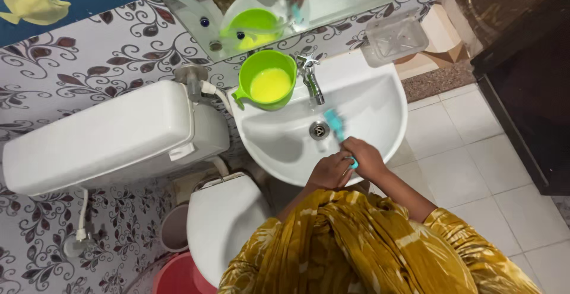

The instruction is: The person scrubs a white bathroom sink using a blue brush and a green cup containing a yellow liquid. They repeatedly dip the brush into the cup and scrub the sink basin, faucet, and drain area. The person occasionally rinses the brush under the running tap.

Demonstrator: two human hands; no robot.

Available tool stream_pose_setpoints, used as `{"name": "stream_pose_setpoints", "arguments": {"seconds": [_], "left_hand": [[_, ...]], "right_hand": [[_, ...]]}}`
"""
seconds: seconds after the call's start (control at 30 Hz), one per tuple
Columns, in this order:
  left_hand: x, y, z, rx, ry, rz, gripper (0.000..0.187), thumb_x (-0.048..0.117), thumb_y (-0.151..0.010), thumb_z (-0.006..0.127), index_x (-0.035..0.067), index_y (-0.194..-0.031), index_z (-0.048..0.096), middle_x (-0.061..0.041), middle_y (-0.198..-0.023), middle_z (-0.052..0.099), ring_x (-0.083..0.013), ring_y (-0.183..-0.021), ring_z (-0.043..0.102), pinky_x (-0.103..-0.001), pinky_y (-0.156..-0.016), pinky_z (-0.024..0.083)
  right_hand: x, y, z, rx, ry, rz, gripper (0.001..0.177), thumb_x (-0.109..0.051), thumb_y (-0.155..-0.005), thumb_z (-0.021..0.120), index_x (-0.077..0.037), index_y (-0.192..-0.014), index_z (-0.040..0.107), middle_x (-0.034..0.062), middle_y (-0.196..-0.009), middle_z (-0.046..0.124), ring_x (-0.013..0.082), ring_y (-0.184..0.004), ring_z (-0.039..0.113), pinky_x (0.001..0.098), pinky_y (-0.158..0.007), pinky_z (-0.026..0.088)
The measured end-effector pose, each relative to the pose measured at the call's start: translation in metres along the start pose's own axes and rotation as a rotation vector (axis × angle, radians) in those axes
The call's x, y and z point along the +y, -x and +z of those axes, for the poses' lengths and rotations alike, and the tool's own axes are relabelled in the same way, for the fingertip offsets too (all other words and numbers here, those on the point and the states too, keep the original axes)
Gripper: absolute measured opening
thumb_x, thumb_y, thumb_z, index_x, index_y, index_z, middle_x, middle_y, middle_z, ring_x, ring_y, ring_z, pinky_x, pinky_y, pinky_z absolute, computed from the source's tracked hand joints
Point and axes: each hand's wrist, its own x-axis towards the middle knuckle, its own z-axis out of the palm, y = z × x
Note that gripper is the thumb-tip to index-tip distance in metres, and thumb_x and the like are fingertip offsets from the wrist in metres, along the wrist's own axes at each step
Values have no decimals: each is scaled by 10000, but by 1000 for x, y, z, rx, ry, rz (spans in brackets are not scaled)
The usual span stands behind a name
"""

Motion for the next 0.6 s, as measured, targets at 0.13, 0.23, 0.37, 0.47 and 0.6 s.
{"name": "stream_pose_setpoints", "arguments": {"seconds": [0.13, 0.23, 0.37, 0.47, 0.6], "left_hand": [[6, -1, -6, 36, 11, 108, 326, 205, -948, 731, 68, -1222, 619, -127, -1265, 601, -304, -888, 673, -417, -734, 549], [14, -8, -13, 39, 5, 153, 420, 183, -905, 725, 16, -1277, 627, -172, -1222, 613, -322, -799, 650, -430, -687, 528], [20, -6, -18, 63, -18, 67, 415, 168, -915, 700, 27, -1295, 612, -164, -1202, 620, -321, -839, 653, -428, -728, 529], [15, -4, -18, 5, 8, 40, 344, 185, -953, 710, 77, -1272, 641, -117, -1096, 628, -297, -818, 650, -422, -719, 523], [19, -7, -19, -8, -67, 137, 366, 192, -936, 700, 62, -1273, 639, -110, -1079, 636, -276, -783, 638, -413, -686, 511]], "right_hand": [[-9, 12, -7, 18, 115, 35, 311, -26, -670, 685, -83, -969, 621, 93, -944, 648, 344, -927, 632, 451, -769, 510], [-7, 11, -21, 75, 363, 38, 266, -69, -672, 712, -88, -918, 612, 93, -927, 642, 348, -942, 635, 468, -810, 504], [-1, 2, -10, 122, 274, 20, 293, -27, -686, 684, -88, -965, 620, 94, -964, 651, 360, -988, 639, 459, -797, 519], [-4, 7, 0, 20, 4, 49, 318, -36, -710, 695, -95, -1017, 642, 85, -998, 672, 349, -950, 650, 459, -756, 526], [-4, 15, -15, -51, 265, 111, 344, -84, -652, 734, -98, -981, 634, 88, -965, 674, 353, -975, 636, 486, -789, 521]]}}
